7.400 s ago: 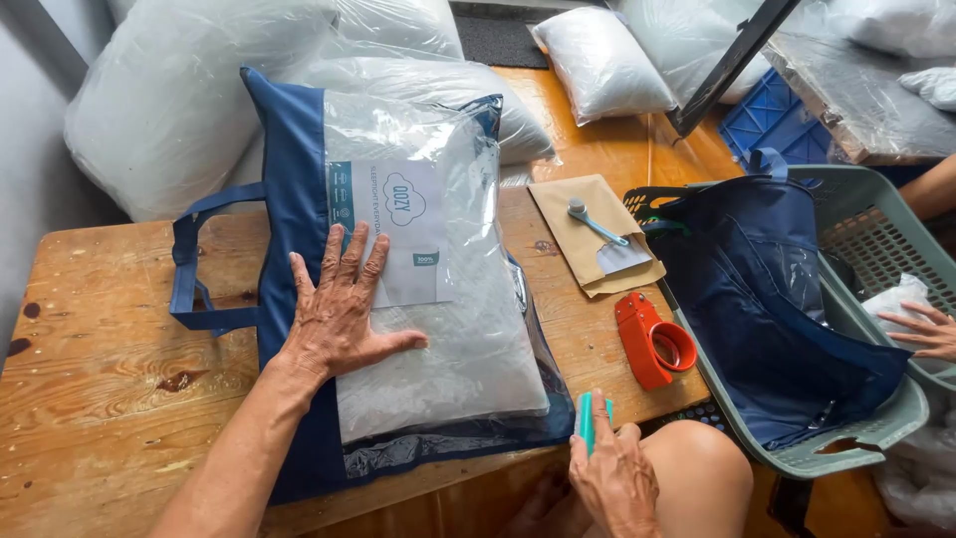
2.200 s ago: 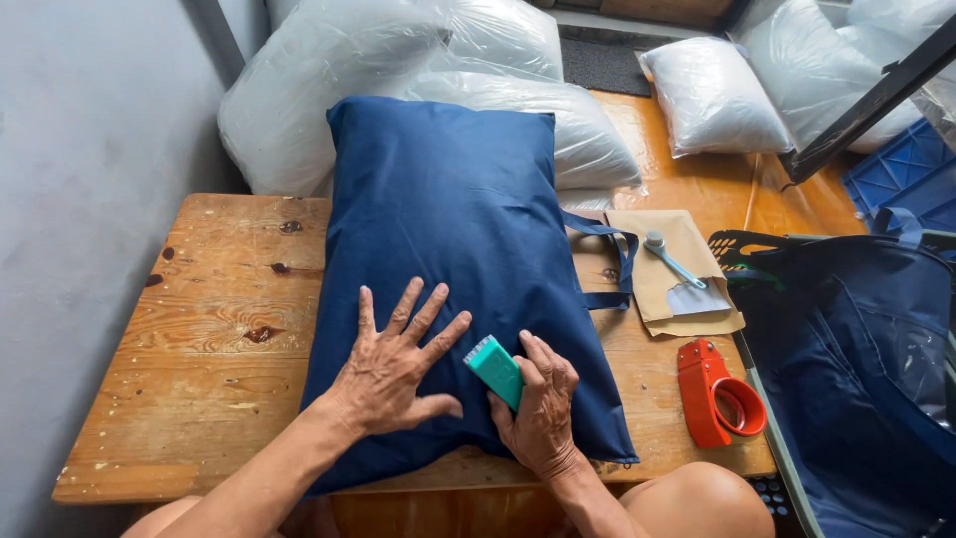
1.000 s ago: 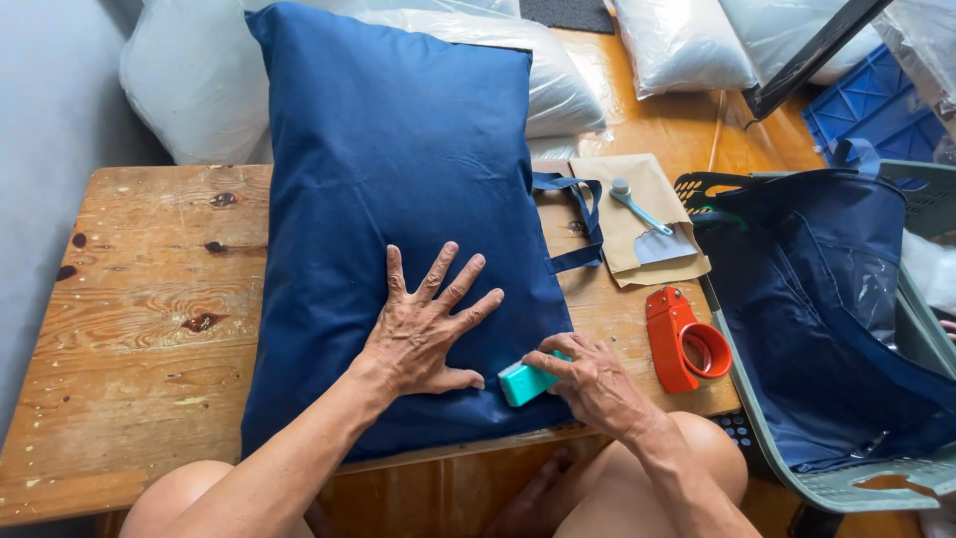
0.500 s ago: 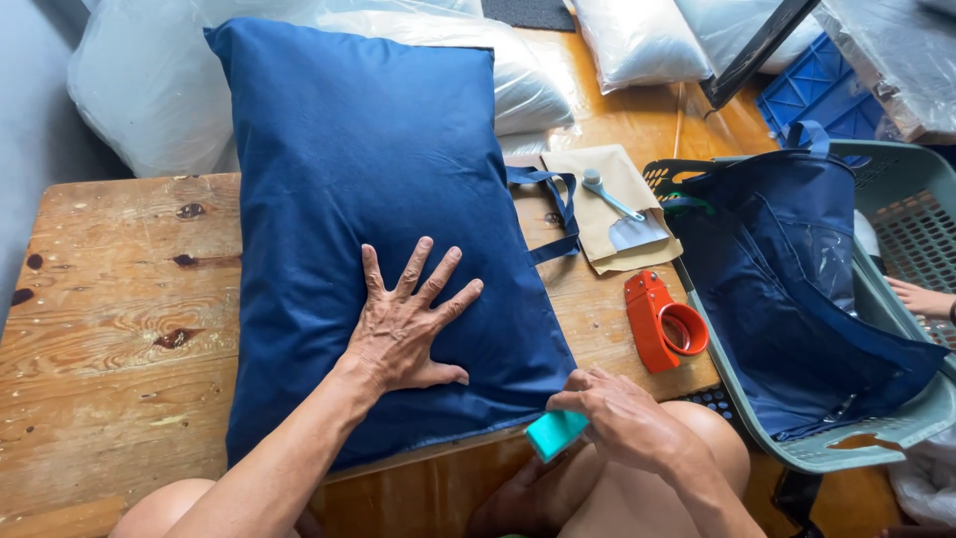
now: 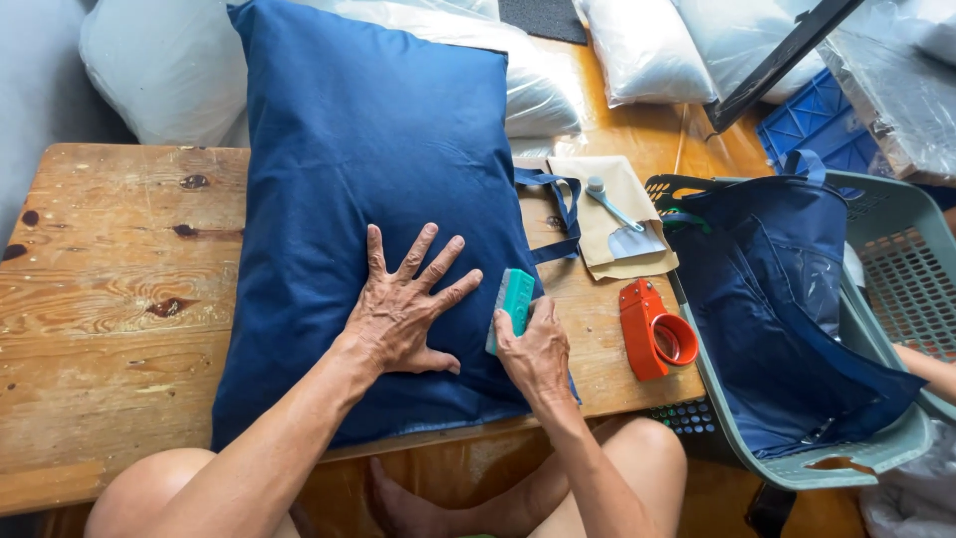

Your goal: The person removes a blue pillow from a plastic bag and uses a green sponge to wipe the entire surface of the pillow. The person repeatedly rubs the sponge over the fabric, covering all sides of the pillow.

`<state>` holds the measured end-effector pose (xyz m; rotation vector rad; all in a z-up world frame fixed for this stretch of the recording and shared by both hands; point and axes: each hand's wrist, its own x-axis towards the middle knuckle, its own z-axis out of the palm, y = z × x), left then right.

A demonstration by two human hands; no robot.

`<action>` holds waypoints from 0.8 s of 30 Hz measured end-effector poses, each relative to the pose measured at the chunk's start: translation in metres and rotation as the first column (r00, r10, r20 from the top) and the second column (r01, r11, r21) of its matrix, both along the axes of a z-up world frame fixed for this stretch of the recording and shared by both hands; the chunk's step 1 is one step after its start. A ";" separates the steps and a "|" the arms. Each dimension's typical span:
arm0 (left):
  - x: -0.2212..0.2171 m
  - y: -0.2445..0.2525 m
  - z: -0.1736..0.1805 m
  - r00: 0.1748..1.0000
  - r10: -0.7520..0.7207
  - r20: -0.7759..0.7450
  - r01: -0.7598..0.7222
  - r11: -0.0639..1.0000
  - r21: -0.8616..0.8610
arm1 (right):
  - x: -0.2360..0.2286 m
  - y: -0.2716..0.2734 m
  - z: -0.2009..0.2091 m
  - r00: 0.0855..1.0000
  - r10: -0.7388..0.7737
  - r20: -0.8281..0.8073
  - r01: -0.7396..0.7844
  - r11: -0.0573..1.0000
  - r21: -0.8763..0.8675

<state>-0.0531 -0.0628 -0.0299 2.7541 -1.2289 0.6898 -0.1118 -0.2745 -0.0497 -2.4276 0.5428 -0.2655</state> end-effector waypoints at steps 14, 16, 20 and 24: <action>0.000 -0.001 0.008 0.999 -0.001 -0.051 0.001 1.000 0.014 | -0.045 -0.060 -0.040 0.970 0.047 -0.239 -0.127 0.935 -0.332; -0.002 -0.001 0.009 0.998 0.009 -0.056 -0.009 1.000 0.007 | -0.044 -0.064 -0.042 0.965 0.066 -0.252 -0.149 0.934 -0.326; -0.002 0.001 0.012 0.999 0.015 -0.035 -0.015 1.000 0.007 | -0.043 -0.066 -0.044 0.967 0.076 -0.244 -0.170 0.904 -0.393; -0.005 -0.001 0.014 1.000 0.016 -0.020 -0.016 1.000 0.026 | -0.066 -0.075 -0.027 0.946 0.049 -0.319 -0.153 0.938 -0.311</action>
